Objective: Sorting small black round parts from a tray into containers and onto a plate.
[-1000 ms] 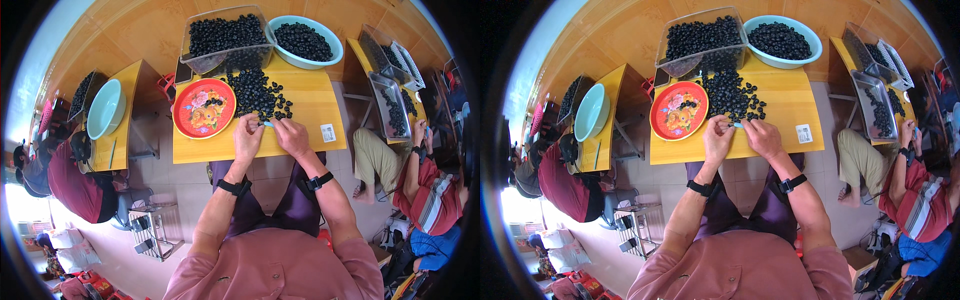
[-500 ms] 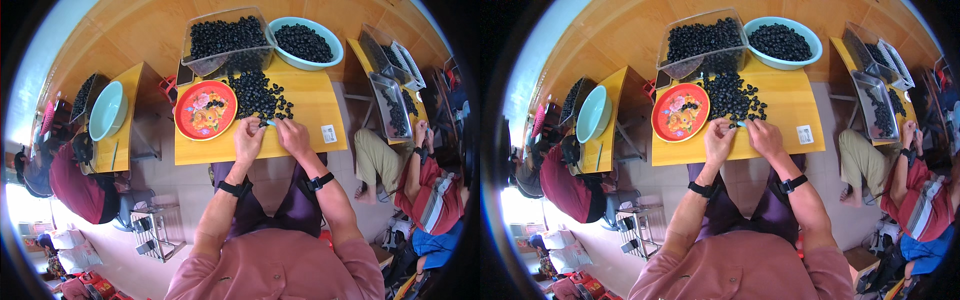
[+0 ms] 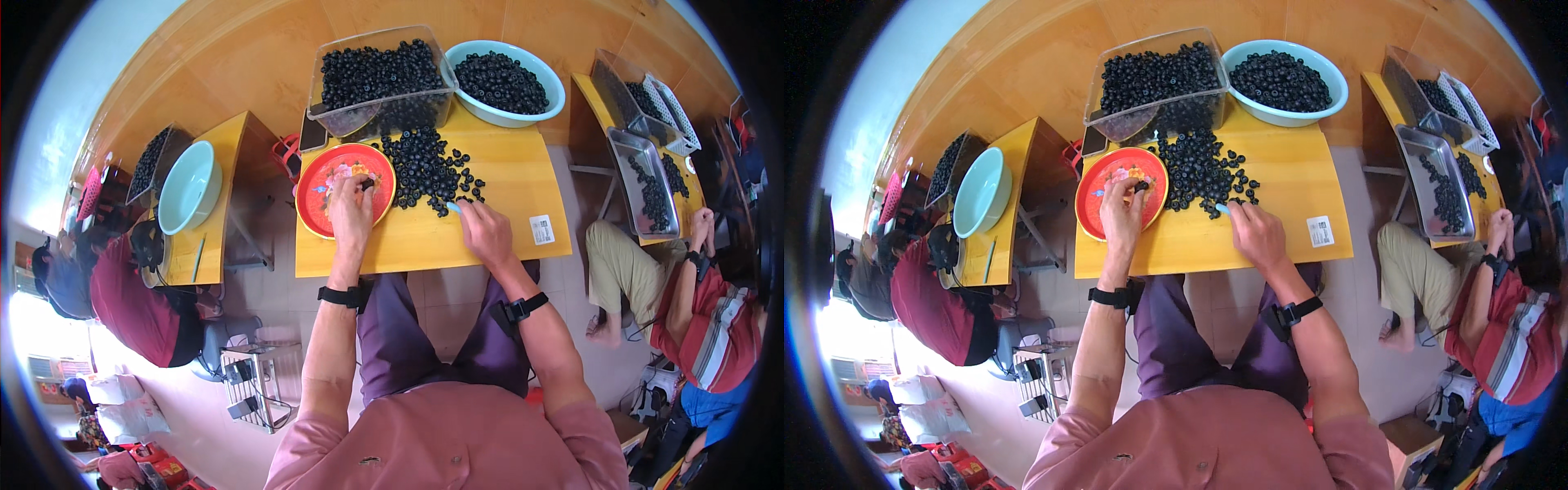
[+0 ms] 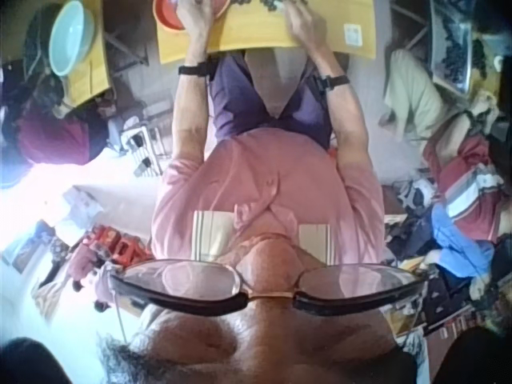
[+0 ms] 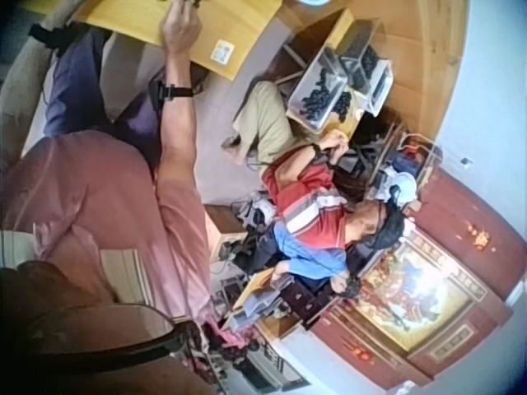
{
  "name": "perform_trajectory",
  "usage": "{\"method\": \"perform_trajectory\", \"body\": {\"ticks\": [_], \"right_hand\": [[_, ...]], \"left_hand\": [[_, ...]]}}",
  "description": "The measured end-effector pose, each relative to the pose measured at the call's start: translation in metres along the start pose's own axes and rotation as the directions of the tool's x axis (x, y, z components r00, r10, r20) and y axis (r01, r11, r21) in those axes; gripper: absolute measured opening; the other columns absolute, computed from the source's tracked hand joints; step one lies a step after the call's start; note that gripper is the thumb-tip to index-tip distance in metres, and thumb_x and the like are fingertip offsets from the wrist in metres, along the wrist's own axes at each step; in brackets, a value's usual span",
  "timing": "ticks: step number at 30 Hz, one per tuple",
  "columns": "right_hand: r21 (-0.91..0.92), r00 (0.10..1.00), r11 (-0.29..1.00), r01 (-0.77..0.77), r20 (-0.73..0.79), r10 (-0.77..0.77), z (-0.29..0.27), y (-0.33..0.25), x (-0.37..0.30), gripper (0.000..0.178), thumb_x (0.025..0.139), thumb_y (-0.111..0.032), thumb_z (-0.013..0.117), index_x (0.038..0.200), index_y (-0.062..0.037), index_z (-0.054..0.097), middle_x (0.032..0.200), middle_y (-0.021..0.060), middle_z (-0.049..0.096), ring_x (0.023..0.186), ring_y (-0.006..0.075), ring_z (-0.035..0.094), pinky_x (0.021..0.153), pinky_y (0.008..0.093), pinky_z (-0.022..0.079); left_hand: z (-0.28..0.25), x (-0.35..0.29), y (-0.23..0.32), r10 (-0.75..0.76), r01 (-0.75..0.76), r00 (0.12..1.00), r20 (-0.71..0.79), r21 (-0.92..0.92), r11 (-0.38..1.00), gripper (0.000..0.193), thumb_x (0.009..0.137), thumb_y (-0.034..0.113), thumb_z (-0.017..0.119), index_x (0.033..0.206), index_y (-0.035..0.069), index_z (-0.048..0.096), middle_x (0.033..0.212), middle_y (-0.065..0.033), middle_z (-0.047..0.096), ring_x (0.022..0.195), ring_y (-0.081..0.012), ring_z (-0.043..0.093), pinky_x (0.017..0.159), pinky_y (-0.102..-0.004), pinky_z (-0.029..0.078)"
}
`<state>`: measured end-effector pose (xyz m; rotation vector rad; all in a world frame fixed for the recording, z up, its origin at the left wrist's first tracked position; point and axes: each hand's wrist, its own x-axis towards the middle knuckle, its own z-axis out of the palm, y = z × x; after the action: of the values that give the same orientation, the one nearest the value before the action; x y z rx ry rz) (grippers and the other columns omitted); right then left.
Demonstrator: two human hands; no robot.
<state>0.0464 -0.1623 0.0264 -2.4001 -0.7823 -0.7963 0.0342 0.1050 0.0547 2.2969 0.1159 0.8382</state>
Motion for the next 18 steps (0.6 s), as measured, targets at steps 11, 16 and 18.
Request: {"method": "perform_trajectory", "body": {"ticks": [11,16,18], "right_hand": [[-0.019,1.0,1.0,-0.019,-0.005,0.019,0.0,0.001,-0.001,0.012,0.092,-0.011,0.066,0.103,-0.0071,0.069,0.077,0.0056,0.062,0.069,0.0244,0.066,0.06,0.0382,0.054],[-0.004,0.998,0.999,-0.042,-0.038,0.042,0.001,0.003,-0.003,0.011,0.091,-0.011,0.066,0.101,-0.0087,0.069,0.076,0.0051,0.062,0.071,0.0242,0.066,0.062,0.0385,0.054],[-0.002,0.998,0.999,-0.043,-0.037,0.043,0.002,0.003,-0.003,0.011,0.091,-0.012,0.067,0.102,-0.0088,0.069,0.076,0.0052,0.062,0.071,0.0243,0.066,0.062,0.0387,0.054]], "left_hand": [[0.04,-0.045,0.045,0.274,-0.267,0.898,0.343,-0.069,0.961,0.022,0.088,0.007,0.072,0.109,0.0,0.069,0.099,-0.016,0.064,0.095,-0.0358,0.062,0.086,-0.0438,0.052],[0.055,-0.046,0.063,0.279,-0.258,0.872,0.401,-0.106,0.96,0.019,0.087,0.006,0.074,0.104,0.0,0.07,0.095,-0.0152,0.061,0.095,-0.0355,0.063,0.084,-0.0438,0.052],[0.061,-0.047,0.059,0.285,-0.26,0.868,0.406,-0.117,0.958,0.018,0.086,0.005,0.074,0.103,0.0,0.071,0.095,-0.0153,0.062,0.094,-0.0357,0.063,0.083,-0.0439,0.052]]}}
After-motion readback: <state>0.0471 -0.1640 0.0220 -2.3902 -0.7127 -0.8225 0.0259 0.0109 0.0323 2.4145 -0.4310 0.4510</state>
